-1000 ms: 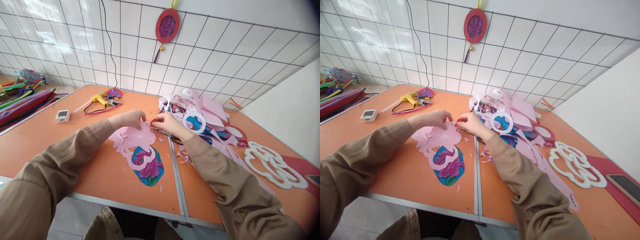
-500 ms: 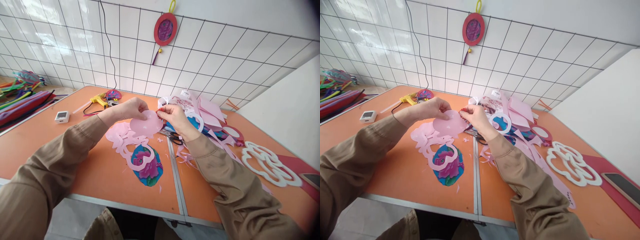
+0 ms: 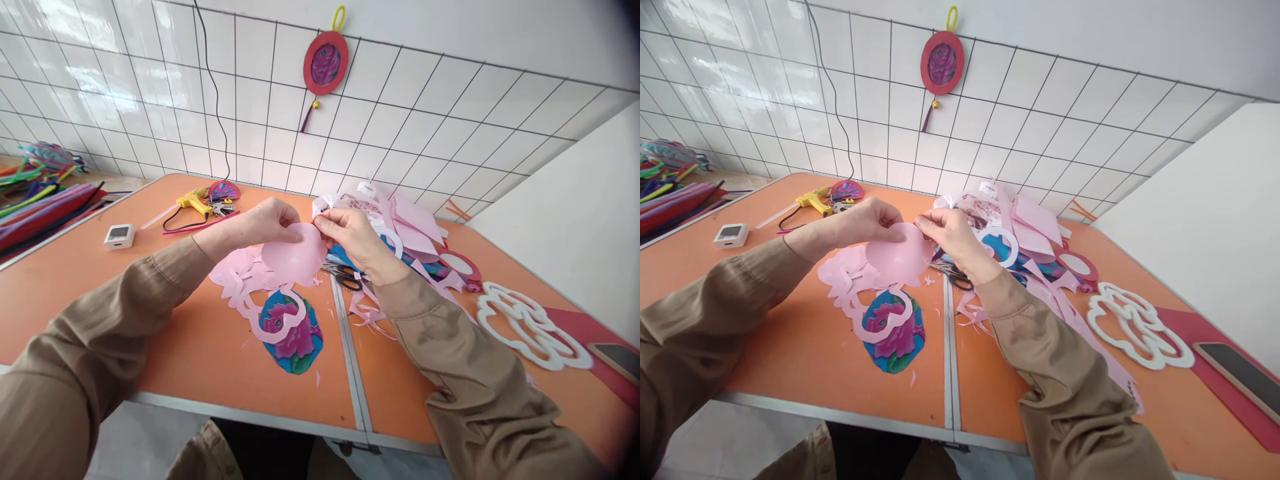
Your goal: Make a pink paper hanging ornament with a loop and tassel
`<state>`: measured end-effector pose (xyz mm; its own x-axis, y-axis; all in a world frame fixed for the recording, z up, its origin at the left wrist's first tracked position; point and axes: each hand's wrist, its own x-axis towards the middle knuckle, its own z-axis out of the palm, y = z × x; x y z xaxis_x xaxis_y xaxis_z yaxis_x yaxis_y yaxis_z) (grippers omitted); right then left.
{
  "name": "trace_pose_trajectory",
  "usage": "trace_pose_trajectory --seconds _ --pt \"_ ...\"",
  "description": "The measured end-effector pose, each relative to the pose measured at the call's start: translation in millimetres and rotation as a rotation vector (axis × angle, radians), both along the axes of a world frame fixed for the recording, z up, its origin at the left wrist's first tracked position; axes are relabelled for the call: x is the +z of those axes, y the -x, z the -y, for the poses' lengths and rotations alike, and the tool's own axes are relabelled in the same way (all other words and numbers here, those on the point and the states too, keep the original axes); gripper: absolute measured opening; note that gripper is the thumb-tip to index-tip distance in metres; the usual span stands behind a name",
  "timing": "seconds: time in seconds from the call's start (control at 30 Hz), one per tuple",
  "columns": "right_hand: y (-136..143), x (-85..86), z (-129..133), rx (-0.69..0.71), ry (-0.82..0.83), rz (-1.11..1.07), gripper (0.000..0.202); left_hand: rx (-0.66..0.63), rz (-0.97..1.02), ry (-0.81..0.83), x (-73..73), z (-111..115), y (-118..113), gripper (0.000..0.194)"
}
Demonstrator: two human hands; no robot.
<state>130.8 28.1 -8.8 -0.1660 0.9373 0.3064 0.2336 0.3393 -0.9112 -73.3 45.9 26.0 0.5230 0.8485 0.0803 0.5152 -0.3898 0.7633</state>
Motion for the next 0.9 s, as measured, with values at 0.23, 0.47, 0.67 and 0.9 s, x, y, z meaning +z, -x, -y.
trace_pose_trajectory --seconds 0.23,0.47,0.67,0.9 --pt "-1 0.7 1 -0.016 -0.066 0.077 0.033 0.039 0.106 0.043 -0.2 4 -4 0.023" --pt "0 3.7 5 -0.002 -0.049 0.01 0.031 0.055 0.18 0.078 -0.5 6 -6 0.021" --pt "-3 4.8 7 0.058 -0.08 0.002 0.03 0.081 0.189 0.097 3.1 11 -7 0.016" --pt "-4 12.1 11 0.074 -0.096 0.024 0.027 0.048 0.181 0.068 2.3 10 -7 0.017"
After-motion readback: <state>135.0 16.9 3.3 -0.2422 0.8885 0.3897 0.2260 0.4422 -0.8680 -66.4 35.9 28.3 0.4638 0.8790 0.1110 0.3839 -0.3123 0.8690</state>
